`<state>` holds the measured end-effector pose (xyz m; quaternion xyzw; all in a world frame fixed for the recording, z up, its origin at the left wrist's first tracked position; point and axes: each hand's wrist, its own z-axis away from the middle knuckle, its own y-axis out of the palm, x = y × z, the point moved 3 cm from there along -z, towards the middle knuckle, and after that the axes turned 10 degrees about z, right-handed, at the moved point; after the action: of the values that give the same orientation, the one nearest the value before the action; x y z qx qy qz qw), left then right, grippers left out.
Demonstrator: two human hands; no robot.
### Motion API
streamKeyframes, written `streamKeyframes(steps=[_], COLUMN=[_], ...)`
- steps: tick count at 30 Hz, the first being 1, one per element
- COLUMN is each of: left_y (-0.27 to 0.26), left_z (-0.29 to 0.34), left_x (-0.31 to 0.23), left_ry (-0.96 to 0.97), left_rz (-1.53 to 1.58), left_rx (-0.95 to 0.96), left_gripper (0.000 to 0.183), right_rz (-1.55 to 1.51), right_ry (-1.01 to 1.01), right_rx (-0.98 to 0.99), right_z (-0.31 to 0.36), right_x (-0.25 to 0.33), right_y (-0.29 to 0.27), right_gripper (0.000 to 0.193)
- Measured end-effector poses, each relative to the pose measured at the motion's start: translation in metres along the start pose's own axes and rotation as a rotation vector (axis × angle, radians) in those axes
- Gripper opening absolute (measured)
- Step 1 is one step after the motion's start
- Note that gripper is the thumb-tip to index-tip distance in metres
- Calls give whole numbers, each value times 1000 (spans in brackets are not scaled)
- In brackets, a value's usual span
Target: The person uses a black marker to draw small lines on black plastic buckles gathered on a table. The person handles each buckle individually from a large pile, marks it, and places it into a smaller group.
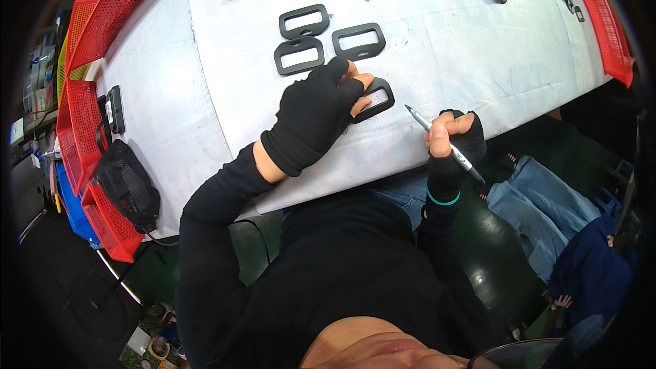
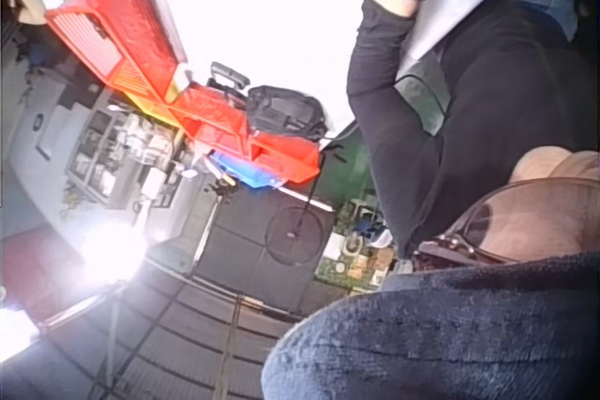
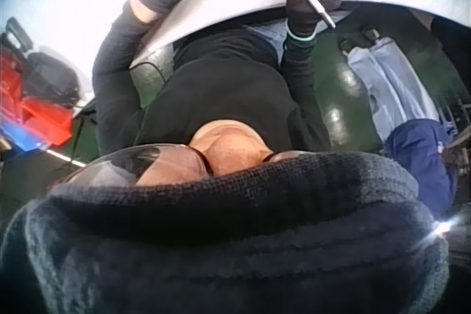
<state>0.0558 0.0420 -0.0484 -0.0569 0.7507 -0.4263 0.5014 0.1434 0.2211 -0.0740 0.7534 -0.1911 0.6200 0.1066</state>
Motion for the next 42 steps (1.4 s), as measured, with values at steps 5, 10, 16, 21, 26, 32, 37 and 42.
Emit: streamKeyframes(steps=[5,10,16,21,26,32,37,42], left_y=[2,-1,2,2,3,5,3,1], left_z=[1,-2,5,8,10,11,11,15], left_x=[6,17,14,6,2,0,-1,-3], left_ry=[-58,-510,-447,-287,-69,154,233,265], left_rz=[169,876,781,620,535,355,316,251], left_rx=[48,84,12,-26,-39,-48,-25,-12], left_gripper=[26,18,13,10,13,23,27,25], right_rz=[-23,-55,-21,49,71,26,-15,-47], right_ry=[-1,-10,-16,-16,-30,-50,-64,11], right_rx=[-36,-35,5,40,63,108,143,161], right_z=[2,3,3,3,3,3,4,4], right_x=[-3,-4,-2,-1,-1,-1,0,3], right_y=[0,-2,-3,2,2,-3,-7,-5], right_gripper=[20,21,21,19,19,20,21,21])
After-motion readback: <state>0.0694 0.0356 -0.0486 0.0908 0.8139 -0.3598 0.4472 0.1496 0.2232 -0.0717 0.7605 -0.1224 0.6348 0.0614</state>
